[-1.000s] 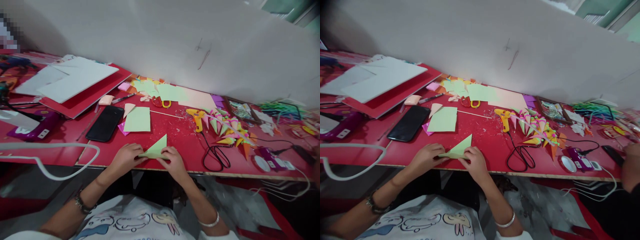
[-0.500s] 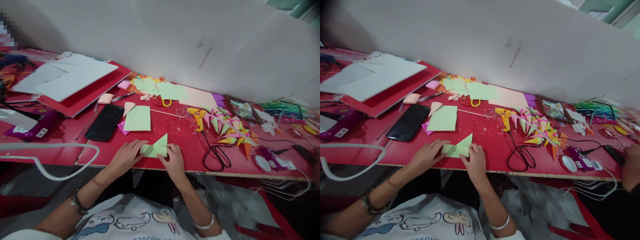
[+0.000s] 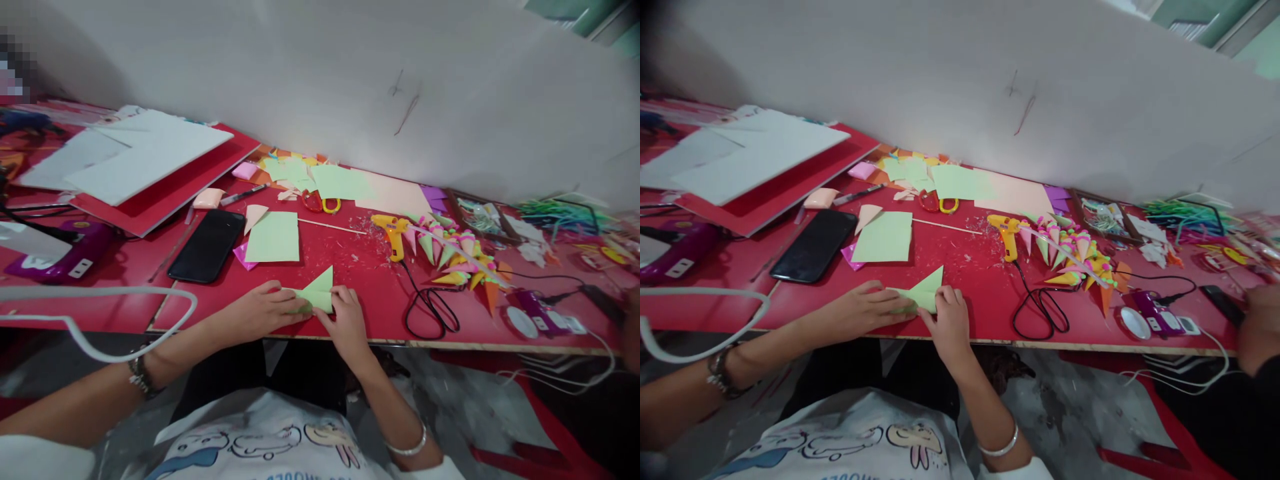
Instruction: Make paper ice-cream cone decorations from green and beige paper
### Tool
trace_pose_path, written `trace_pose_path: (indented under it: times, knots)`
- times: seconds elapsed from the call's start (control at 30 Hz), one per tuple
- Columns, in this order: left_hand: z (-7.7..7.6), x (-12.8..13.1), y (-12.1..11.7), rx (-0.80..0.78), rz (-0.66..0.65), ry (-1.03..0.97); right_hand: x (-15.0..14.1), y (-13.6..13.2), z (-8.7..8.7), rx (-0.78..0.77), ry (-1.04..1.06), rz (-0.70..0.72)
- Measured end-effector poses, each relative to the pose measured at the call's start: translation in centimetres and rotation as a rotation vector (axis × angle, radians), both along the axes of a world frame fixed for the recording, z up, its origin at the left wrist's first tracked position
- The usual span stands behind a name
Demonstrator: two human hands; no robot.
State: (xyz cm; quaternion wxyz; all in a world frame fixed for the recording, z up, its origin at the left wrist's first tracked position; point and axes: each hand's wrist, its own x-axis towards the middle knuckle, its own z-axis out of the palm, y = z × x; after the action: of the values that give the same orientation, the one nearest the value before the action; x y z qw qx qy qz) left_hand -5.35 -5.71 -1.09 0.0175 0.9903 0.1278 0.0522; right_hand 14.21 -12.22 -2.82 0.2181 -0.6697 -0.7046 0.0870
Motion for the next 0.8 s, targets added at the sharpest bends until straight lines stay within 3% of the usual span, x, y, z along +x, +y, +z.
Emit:
trace_pose_path:
  times: [0.27,0.53,0.6,0.7,0.8]
  knots:
    - [0.1,-2.6,0.3,-0.125,0.045,0.015,0.1,-0.1,0.1,0.021,-0.003,0.01]
    - [1.6,-4.6,0.4,-0.19,0.091,0.09,-0.2,-0.3,0.0,0.075,0.093,-0.027]
    - [1.6,-4.5,0.5,-0.181,0.087,0.083,-0.6,-0.6,0.2,0.111,-0.027,0.043]
    - [1.4,-4.4,0.5,-0.181,0.089,0.055,-1.3,-1.0,0.4,0.135,-0.235,0.267]
    - [1.3,-4.3,0.5,-0.184,0.088,0.057,-1.6,-1.3,0.5,0.101,-0.317,0.39]
